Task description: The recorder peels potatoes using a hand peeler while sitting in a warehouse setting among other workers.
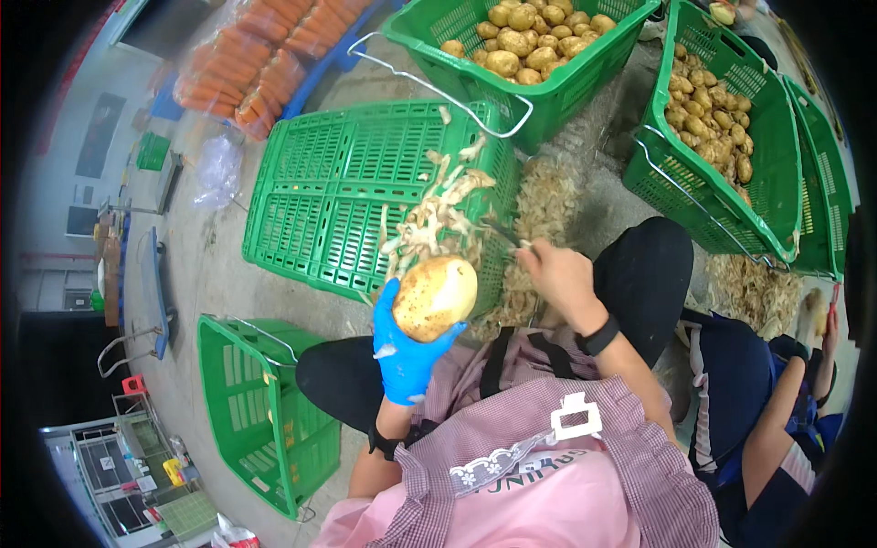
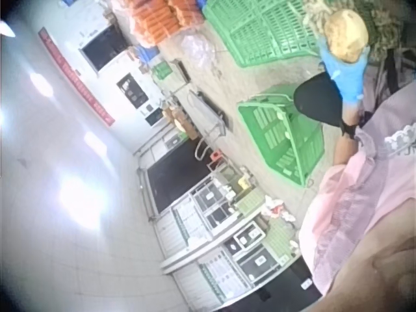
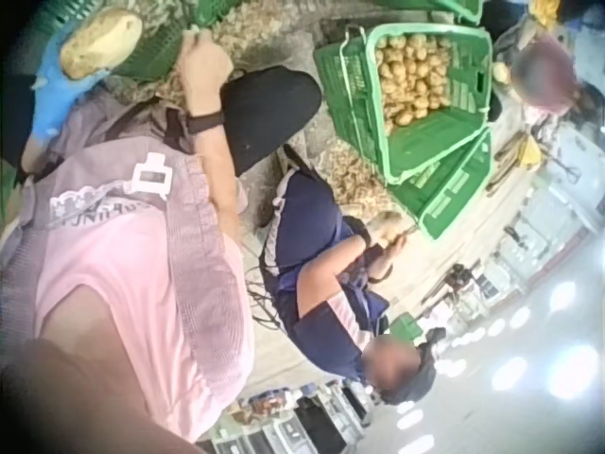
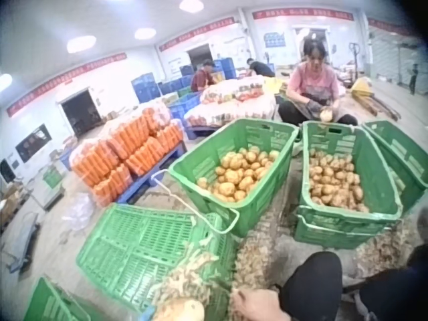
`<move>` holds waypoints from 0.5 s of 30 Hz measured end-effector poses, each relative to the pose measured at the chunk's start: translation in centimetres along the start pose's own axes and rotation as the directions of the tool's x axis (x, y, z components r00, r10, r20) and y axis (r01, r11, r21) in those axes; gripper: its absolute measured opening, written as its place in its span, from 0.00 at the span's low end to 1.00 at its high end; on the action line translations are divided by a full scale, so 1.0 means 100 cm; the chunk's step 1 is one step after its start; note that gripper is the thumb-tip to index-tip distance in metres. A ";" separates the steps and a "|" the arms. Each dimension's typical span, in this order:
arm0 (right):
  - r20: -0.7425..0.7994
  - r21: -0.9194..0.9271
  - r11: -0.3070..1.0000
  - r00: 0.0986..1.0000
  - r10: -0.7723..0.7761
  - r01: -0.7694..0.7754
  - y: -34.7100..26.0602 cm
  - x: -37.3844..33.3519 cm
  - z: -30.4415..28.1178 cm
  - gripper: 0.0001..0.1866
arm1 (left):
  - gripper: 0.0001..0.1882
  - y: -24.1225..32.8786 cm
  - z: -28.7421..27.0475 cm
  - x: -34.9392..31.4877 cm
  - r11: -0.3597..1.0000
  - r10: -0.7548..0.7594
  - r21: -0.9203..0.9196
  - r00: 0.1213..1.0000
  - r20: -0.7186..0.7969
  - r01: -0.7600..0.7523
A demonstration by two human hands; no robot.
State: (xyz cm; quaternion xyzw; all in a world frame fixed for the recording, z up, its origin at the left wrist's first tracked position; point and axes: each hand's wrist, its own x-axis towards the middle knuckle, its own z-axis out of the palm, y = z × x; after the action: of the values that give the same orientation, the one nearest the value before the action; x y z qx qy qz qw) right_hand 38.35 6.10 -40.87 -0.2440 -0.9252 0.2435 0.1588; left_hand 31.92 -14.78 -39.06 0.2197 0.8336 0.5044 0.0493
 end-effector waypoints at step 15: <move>-0.017 0.241 0.964 0.993 -0.114 0.115 -0.040 -0.023 -0.008 0.14 | 0.47 -0.001 -0.005 0.009 1.000 0.015 -0.005 1.000 0.020 -0.015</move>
State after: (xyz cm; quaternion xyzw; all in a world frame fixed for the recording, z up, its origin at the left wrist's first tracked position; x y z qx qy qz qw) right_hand 39.10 2.14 -38.53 -0.1693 -0.9010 0.3441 0.2026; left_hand 30.95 -14.88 -38.78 0.2310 0.8302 0.5044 0.0542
